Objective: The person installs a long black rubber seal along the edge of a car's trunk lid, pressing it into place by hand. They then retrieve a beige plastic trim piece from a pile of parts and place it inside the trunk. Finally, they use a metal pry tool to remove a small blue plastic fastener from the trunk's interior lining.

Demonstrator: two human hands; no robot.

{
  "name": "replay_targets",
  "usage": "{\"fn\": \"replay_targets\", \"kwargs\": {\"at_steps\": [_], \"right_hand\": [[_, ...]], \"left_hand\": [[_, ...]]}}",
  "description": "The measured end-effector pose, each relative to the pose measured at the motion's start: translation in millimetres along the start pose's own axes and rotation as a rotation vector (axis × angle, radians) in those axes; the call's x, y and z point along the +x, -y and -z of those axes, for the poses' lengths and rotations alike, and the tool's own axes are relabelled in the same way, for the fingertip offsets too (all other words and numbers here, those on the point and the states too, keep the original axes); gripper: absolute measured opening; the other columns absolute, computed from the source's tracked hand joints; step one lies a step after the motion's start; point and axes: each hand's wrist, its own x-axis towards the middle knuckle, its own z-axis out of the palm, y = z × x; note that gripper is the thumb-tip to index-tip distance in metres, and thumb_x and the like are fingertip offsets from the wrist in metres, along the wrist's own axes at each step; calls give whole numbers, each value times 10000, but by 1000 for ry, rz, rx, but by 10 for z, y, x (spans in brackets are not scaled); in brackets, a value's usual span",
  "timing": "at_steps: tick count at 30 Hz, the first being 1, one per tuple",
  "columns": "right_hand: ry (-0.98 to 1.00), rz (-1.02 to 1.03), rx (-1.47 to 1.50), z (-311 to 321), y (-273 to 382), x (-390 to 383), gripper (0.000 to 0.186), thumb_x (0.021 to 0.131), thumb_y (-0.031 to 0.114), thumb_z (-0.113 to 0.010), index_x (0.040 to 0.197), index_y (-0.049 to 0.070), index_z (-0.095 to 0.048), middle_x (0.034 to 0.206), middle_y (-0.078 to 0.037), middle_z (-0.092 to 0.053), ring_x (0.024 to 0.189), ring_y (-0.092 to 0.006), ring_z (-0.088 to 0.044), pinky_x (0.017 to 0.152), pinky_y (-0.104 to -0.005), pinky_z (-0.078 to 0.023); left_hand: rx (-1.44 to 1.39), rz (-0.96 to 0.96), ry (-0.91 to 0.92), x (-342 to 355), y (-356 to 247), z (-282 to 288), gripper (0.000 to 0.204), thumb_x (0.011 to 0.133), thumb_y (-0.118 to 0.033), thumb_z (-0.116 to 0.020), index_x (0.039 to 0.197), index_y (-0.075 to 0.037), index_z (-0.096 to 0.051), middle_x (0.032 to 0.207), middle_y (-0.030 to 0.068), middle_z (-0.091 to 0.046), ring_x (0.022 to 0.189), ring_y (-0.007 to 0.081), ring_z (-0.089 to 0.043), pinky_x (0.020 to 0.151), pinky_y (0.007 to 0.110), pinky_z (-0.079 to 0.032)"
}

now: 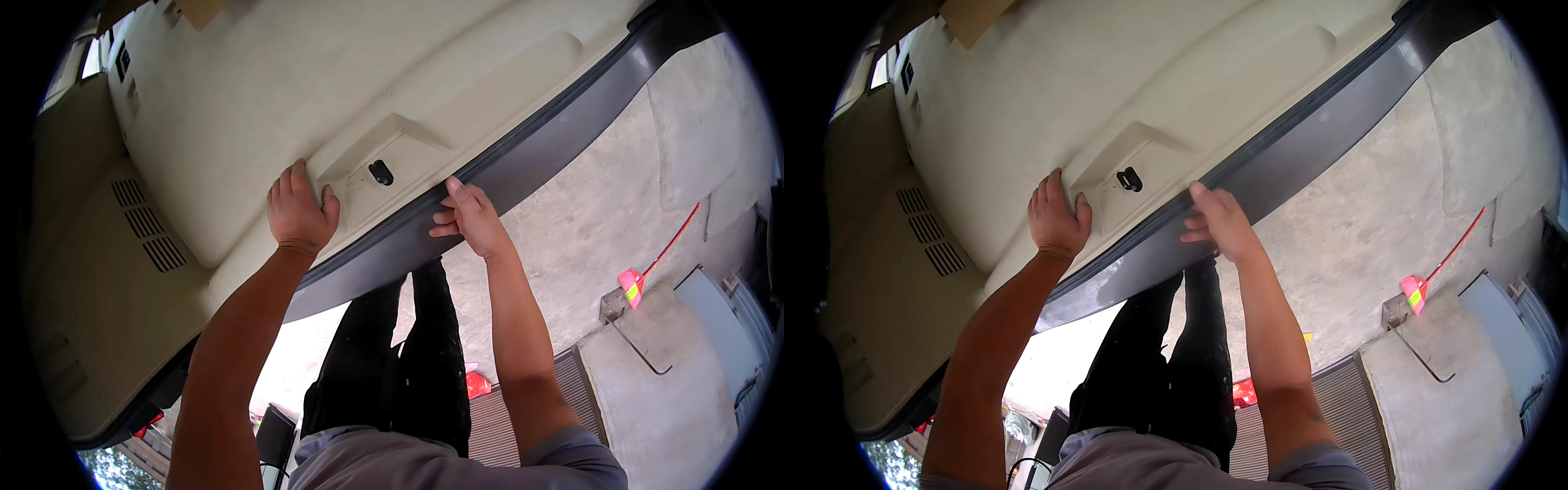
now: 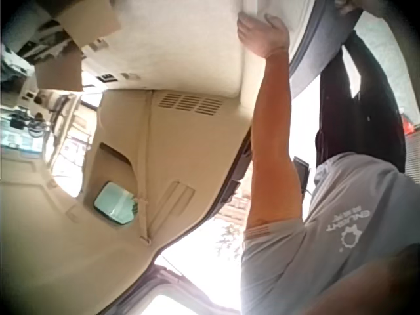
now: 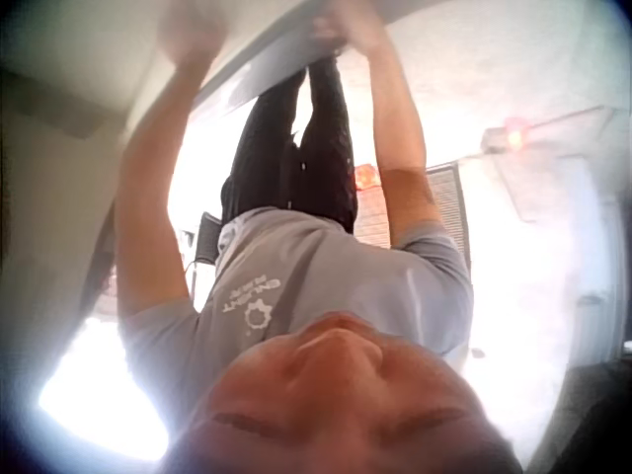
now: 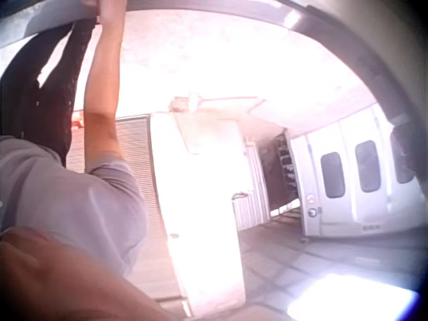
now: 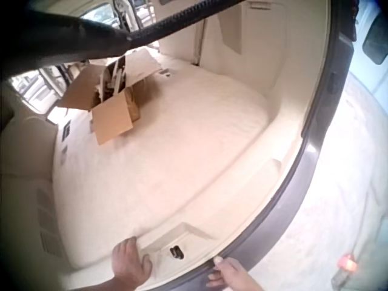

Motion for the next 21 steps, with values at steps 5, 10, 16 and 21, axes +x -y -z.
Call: {"fn": "replay_targets", "kwargs": {"at_steps": [5, 10, 16, 21], "right_hand": [[-44, 104, -330, -30, 46, 217, 496, 902, 372, -807, 993, -42, -550, 864, -86, -582, 724, -141, -630, 609, -342, -636], [76, 95, -113, 116, -10, 84, 467, 911, 351, -802, 964, -37, -547, 877, -105, -577, 705, -153, -617, 745, -376, -644], [-69, 200, 11, 259, 274, 52, 500, 930, 274, -773, 1150, -87, -505, 1058, -156, -604, 962, -234, -659, 822, -386, -622], [-185, 298, -271, 42, 547, 87, 528, 916, 176, -774, 1277, -80, -486, 1197, -172, -613, 1038, -225, -650, 808, -356, -616]], "left_hand": [[3, -3, -8, 22, -12, 30, 626, 840, -275, -660, 1353, 39, -489, 1245, 233, -602, 1079, 410, -598, 956, 499, -479], [7, 5, -9, 14, -25, 27, 630, 842, -278, -663, 1360, 33, -487, 1249, 229, -601, 1098, 411, -591, 968, 500, -473], [6, 28, 7, 20, -30, 43, 636, 844, -274, -659, 1372, 32, -477, 1266, 229, -593, 1122, 413, -581, 990, 503, -462], [-7, 16, 8, 42, -19, 13, 636, 842, -267, -657, 1374, 32, -476, 1268, 235, -587, 1132, 420, -575, 998, 509, -457]]}}
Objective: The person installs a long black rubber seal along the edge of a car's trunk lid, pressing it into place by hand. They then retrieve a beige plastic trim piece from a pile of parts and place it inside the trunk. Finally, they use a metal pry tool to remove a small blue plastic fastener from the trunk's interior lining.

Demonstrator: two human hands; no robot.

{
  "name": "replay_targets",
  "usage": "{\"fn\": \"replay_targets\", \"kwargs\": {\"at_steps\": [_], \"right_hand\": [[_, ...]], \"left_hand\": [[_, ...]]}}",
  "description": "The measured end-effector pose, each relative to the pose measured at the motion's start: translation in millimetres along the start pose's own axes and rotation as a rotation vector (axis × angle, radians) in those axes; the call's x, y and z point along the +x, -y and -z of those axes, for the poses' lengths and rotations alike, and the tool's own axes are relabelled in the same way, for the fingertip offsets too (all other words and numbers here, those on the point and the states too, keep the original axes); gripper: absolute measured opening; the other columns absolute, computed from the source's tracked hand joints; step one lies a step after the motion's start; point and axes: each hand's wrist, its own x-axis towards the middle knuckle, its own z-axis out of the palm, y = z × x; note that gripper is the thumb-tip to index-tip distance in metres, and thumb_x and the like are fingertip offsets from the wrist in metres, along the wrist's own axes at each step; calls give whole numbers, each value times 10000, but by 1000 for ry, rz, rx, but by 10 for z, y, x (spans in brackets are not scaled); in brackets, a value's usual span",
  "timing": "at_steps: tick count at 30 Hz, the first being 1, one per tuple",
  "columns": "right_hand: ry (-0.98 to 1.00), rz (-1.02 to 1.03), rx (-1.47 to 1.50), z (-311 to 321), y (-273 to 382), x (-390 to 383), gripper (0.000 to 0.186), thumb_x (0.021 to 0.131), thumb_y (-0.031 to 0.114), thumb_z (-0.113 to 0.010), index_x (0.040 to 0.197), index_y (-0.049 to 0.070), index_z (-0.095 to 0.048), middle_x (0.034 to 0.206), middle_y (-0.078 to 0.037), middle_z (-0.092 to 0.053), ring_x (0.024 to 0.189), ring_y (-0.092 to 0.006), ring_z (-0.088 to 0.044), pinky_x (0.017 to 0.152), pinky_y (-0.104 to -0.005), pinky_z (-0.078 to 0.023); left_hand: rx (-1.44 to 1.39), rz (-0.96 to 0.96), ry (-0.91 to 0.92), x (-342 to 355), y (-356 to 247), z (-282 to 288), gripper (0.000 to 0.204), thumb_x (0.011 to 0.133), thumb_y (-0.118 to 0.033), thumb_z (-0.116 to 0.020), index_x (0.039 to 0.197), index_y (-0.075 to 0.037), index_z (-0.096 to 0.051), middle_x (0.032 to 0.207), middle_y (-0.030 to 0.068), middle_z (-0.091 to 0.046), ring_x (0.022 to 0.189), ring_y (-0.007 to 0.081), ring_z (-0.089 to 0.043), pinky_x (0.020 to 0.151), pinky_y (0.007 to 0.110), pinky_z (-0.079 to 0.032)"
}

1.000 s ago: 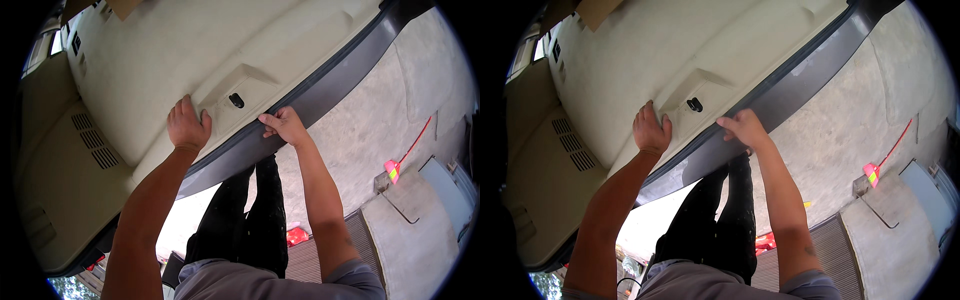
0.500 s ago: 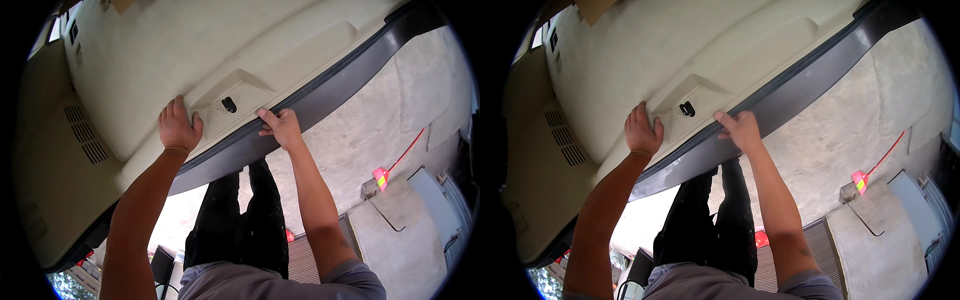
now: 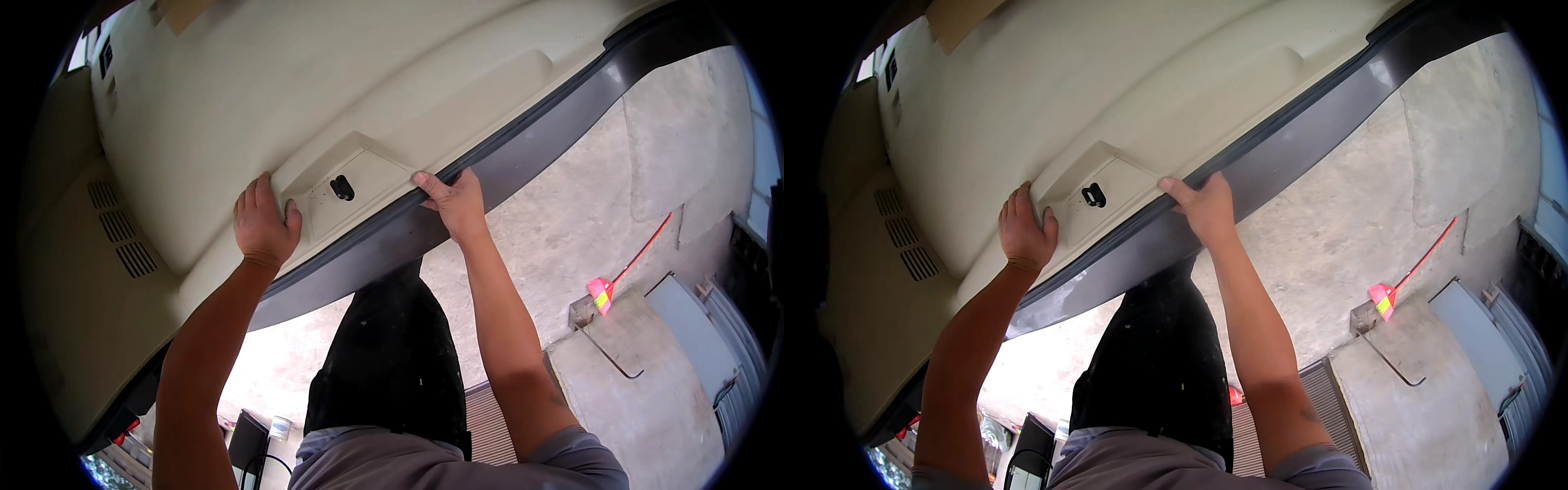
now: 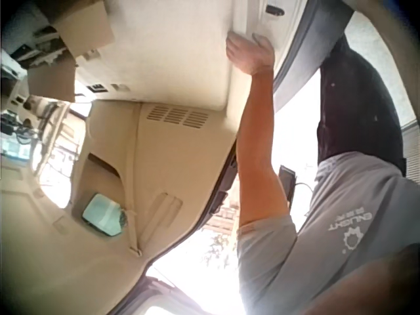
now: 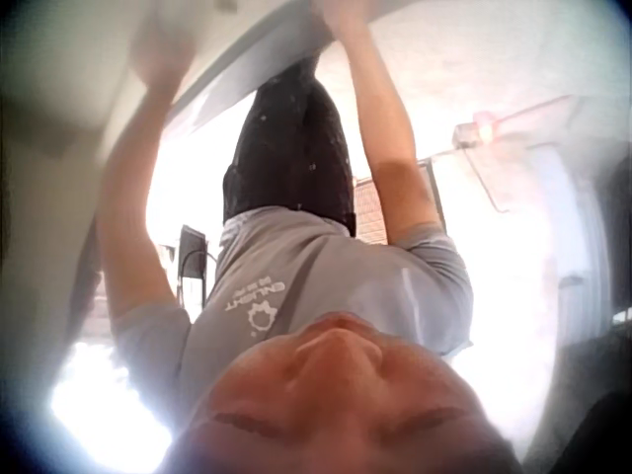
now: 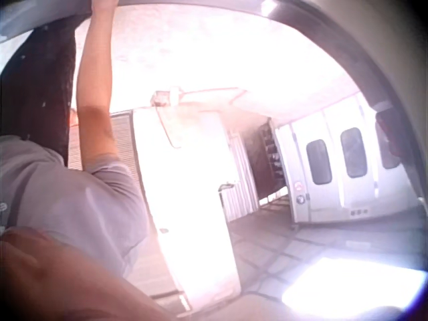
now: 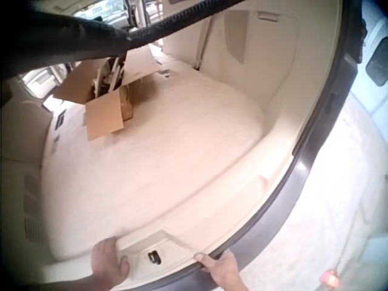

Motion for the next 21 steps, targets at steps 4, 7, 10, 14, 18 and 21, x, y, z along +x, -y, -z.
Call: {"fn": "replay_targets", "kwargs": {"at_steps": [4, 7, 10, 14, 18, 21], "right_hand": [[124, -58, 69, 201, -103, -1, 519, 916, 135, -766, 1312, -41, -480, 1176, -122, -613, 1012, -195, -648, 838, -363, -611], [206, -42, 266, 270, -195, -46, 553, 919, 260, -794, 1281, -22, -484, 1041, -62, -620, 957, -176, -656, 874, -388, -609], [231, -23, 399, 258, -77, -72, 636, 914, 385, -788, 1268, -44, -478, 1049, -76, -612, 948, -172, -656, 879, -385, -605], [-117, -82, -47, 181, 61, 114, 665, 857, 413, -839, 1156, -99, -539, 1025, -125, -632, 870, -189, -672, 767, -343, -619], [-51, -151, -62, 372, -84, 199, 595, 844, 282, -859, 1087, -146, -526, 928, -136, -589, 810, -214, -686, 744, -357, -624], [46, -165, 99, 465, -49, 132, 537, 875, 239, -830, 1154, -108, -529, 917, -84, -575, 904, -191, -674, 810, -371, -618]], "left_hand": [[-4, 29, 37, -20, -11, 58, 639, 836, -260, -649, 1375, 37, -478, 1269, 239, -583, 1145, 423, -567, 1005, 510, -451], [-33, 31, 47, 3, -28, 68, 631, 839, -237, -631, 1380, 48, -475, 1279, 248, -578, 1156, 436, -554, 1021, 512, -437], [-47, 24, 49, 13, -11, 67, 650, 829, -246, -638, 1382, 54, -473, 1282, 247, -575, 1164, 436, -548, 1029, 513, -432], [-48, 32, 66, 45, -19, 84, 670, 819, -260, -646, 1383, 57, -469, 1296, 251, -566, 1168, 441, -542, 1038, 520, -425], [-61, 18, 80, 35, -3, 103, 688, 808, -247, -652, 1393, 57, -457, 1295, 260, -561, 1167, 446, -539, 1041, 529, -419], [-65, 22, 88, 32, -23, 109, 695, 801, -231, -655, 1398, 60, -450, 1293, 266, -560, 1166, 452, -538, 1041, 537, -416]]}}
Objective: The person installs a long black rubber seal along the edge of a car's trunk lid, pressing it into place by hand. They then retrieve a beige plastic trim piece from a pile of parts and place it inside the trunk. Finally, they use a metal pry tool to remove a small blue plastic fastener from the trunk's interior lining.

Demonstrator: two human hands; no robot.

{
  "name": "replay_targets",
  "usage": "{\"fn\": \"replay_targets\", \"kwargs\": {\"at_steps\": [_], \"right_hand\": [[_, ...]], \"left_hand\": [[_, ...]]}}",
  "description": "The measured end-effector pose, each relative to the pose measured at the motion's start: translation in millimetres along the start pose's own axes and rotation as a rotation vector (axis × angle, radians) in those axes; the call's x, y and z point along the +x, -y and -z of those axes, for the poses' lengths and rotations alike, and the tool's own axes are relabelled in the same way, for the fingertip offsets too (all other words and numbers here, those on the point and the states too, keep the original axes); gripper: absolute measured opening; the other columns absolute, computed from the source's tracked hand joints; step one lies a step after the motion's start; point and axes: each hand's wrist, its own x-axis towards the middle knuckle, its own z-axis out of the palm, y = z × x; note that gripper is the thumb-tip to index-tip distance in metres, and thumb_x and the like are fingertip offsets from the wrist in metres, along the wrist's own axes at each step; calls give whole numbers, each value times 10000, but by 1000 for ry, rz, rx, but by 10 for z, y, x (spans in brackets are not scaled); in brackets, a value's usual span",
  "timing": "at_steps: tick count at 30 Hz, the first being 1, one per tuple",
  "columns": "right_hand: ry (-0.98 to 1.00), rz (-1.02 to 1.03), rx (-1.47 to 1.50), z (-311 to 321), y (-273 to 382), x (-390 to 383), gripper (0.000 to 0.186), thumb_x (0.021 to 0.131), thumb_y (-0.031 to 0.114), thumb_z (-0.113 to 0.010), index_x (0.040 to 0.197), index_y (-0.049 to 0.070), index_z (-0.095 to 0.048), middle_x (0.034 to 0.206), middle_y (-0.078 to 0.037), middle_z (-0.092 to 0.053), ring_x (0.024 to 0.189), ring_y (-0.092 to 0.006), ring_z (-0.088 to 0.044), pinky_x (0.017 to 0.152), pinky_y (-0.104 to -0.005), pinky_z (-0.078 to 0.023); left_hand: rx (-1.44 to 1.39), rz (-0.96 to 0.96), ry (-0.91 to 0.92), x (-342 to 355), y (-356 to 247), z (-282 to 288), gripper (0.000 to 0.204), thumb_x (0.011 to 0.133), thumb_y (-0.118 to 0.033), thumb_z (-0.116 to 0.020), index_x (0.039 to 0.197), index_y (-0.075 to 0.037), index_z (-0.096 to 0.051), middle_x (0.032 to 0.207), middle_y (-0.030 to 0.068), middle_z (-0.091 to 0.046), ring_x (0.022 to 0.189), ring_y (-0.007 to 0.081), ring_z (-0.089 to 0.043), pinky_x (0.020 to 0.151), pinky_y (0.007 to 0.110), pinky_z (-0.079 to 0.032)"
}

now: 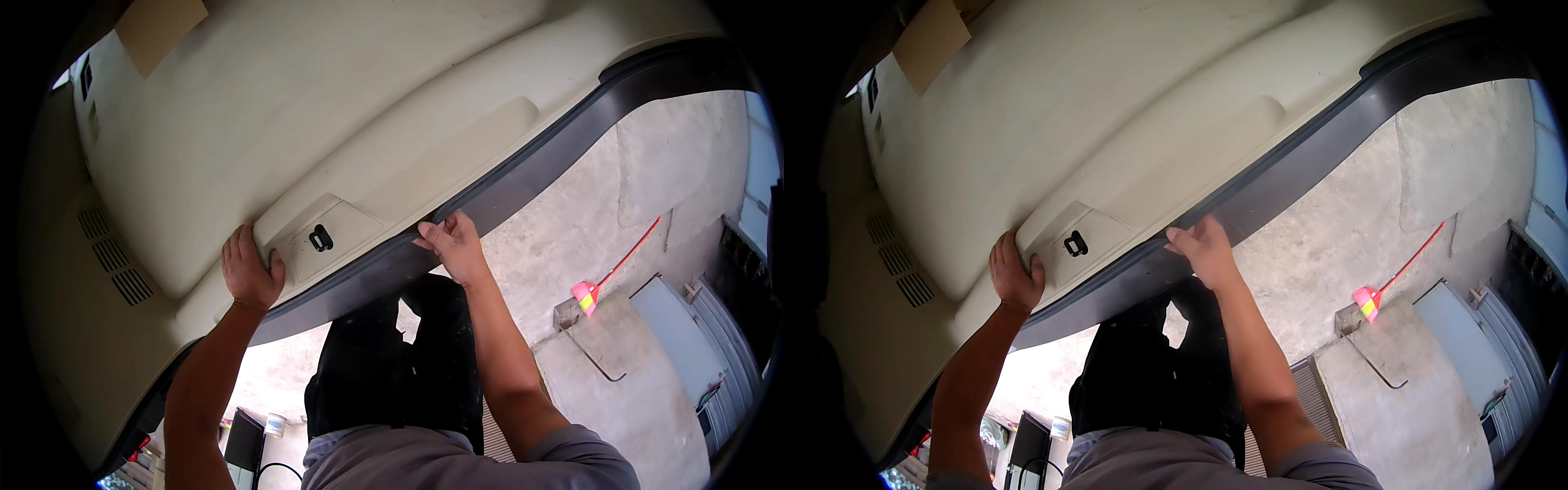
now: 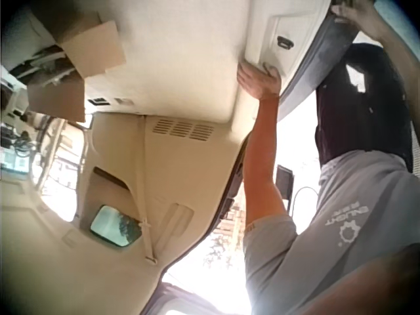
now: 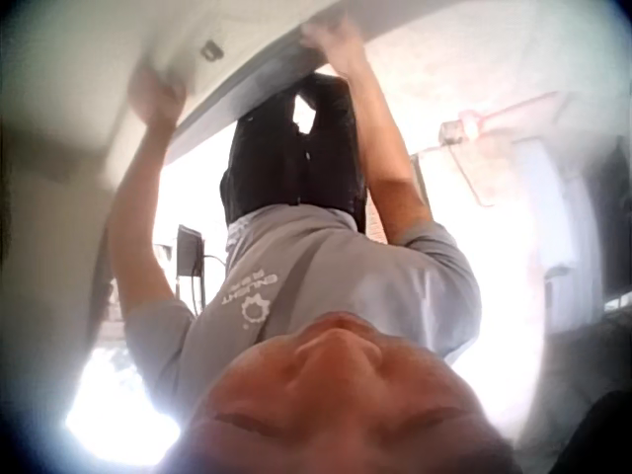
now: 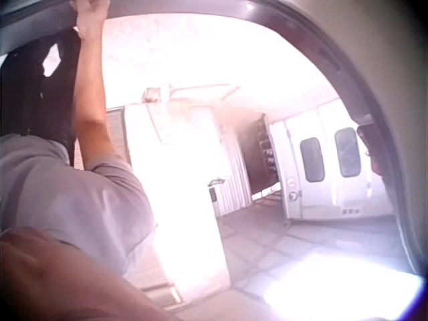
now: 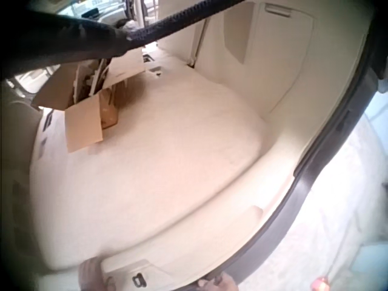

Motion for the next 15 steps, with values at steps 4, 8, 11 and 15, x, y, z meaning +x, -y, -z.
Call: {"fn": "replay_targets", "kwargs": {"at_steps": [4, 8, 11, 15], "right_hand": [[8, 70, 136, 22, 254, -64, 503, 909, 193, -803, 1242, -47, -513, 945, -36, -596, 1017, -136, -632, 858, -354, -603], [-110, 360, -104, -40, 150, 251, 580, 847, 205, -855, 1239, -81, -539, 1086, -123, -671, 972, -164, -642, 872, -324, -548], [-5, 160, -114, 117, 196, 186, 532, 841, 212, -864, 1165, -73, -553, 987, -90, -665, 884, -143, -640, 816, -307, -548], [145, 99, 42, 319, 113, 201, 366, 902, 220, -804, 931, -2, -514, 805, -33, -552, 738, -125, -635, 698, -273, -555]], "left_hand": [[-13, -14, -6, -3, 3, -20, 691, 799, -214, -652, 1398, 66, -448, 1302, 272, -555, 1164, 461, -537, 1039, 546, -414], [-10, -40, -13, 8, 27, -30, 681, 820, -236, -637, 1396, 73, -446, 1304, 278, -555, 1166, 473, -536, 1035, 552, -414], [-7, -27, -10, -7, 20, -17, 646, 865, -281, -606, 1386, 72, -460, 1303, 283, -557, 1148, 483, -541, 1030, 554, -415], [-127, 9, 20, 25, 19, 2, 716, 936, -396, -599, 1444, 74, -419, 1386, 289, -505, 1241, 477, -495, 1073, 543, -384]]}}
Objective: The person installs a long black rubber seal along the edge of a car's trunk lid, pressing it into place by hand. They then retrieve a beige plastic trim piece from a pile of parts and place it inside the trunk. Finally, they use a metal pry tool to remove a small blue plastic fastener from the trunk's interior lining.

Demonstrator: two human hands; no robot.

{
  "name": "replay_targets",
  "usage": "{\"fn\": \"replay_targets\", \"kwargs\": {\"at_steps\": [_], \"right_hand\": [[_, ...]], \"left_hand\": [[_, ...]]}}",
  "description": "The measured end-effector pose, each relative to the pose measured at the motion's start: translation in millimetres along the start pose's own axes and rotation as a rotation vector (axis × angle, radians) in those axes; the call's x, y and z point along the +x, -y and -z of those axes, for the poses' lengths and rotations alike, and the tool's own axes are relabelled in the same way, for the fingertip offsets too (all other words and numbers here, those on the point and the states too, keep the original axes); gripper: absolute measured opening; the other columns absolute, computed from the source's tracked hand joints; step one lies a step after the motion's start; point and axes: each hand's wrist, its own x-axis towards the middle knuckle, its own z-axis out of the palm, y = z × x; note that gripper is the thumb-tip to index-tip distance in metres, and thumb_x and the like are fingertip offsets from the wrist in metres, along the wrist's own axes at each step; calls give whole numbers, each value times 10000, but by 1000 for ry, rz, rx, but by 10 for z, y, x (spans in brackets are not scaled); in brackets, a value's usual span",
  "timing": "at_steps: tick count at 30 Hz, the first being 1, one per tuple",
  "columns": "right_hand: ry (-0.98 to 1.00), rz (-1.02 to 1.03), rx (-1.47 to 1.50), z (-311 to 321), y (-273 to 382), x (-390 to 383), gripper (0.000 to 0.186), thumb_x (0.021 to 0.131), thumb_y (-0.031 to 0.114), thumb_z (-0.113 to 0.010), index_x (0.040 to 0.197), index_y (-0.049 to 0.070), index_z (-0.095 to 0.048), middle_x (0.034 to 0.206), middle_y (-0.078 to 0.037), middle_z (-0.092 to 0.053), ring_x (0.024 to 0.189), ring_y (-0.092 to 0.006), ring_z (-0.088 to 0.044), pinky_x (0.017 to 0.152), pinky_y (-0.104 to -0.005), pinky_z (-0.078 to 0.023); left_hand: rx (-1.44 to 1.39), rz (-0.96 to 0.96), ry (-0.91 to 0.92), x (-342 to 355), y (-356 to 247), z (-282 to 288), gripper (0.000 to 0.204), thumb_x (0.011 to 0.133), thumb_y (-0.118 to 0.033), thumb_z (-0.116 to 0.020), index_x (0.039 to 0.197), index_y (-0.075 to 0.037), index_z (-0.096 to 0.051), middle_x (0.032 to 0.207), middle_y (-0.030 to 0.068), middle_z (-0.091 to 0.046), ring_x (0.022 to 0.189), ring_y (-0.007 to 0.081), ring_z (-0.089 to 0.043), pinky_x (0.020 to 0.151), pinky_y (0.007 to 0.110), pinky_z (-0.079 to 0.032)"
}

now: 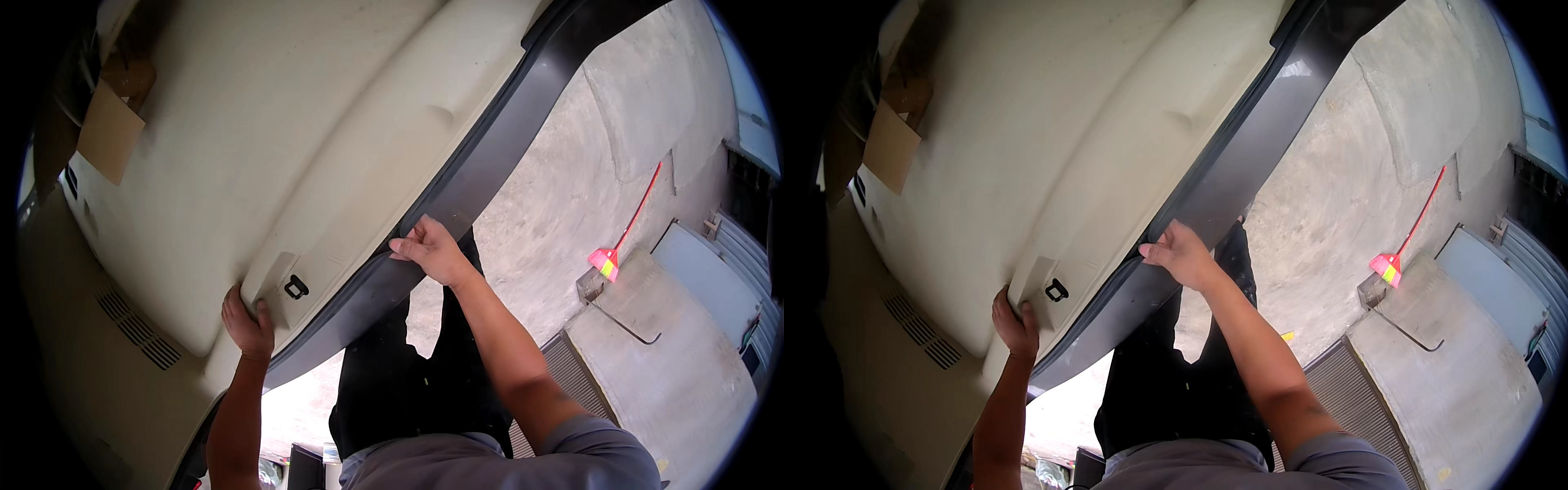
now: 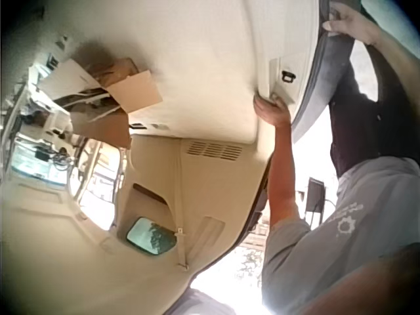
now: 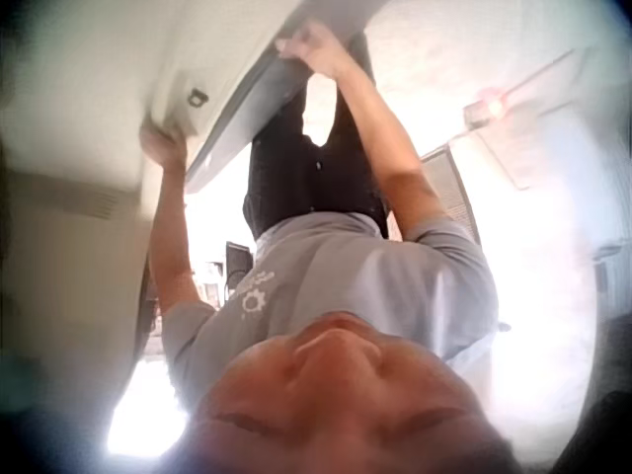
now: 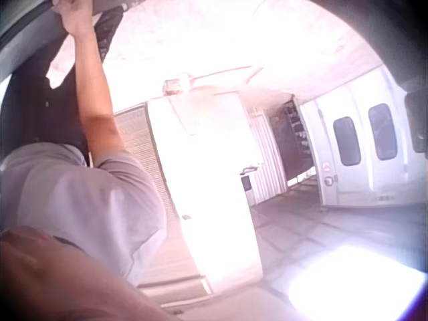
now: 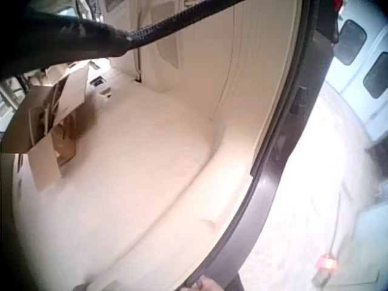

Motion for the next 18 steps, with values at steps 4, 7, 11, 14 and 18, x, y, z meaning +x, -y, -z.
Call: {"fn": "replay_targets", "kwargs": {"at_steps": [4, 7, 11, 14, 18], "right_hand": [[-53, -20, -7, -30, -96, -23, 359, 935, 215, -762, 838, 42, -463, 790, -28, -530, 748, -118, -635, 705, -275, -562], [-31, -17, 87, -31, -72, 28, 374, 945, 222, -749, 807, 55, -444, 789, -29, -528, 753, -118, -632, 717, -276, -558], [-32, -20, 80, -48, -62, -22, 390, 958, 251, -731, 795, 50, -439, 769, -32, -526, 715, -115, -605, 675, -277, -525], [-52, 10, -33, -75, -80, -3, 418, 958, 291, -728, 812, 37, -429, 742, -47, -519, 672, -124, -577, 639, -293, -494], [-331, 113, -127, -245, 151, -23, 681, 889, 345, -800, 1156, -138, -400, 746, -106, -552, 674, -192, -584, 656, -326, -497]], "left_hand": [[-116, -216, 78, 625, -1127, 181, 1025, 865, -302, -802, 1588, 33, -156, 1627, 288, -215, 1469, 472, -275, 1184, 566, -278], [-5, -207, 154, 1494, -2077, 60, 1360, 597, -327, -974, 1576, 47, -108, 1615, 349, -185, 1462, 497, -285, 1136, 599, -299], [55, 2, 382, 2035, -2741, -89, 1430, 541, -331, -1002, 1577, 49, -91, 1553, 293, -312, 1390, 430, -396, 1079, 557, -370], [139, 99, 401, 2061, -2906, -102, 1455, 522, -325, -1010, 1578, 40, -77, 1503, 244, -374, 1334, 396, -450, 1048, 525, -399], [222, 194, 427, 2099, -3031, -121, 1460, 503, -286, -1015, 1580, 15, -75, 1484, 213, -393, 1332, 384, -453, 1039, 508, -410]]}}
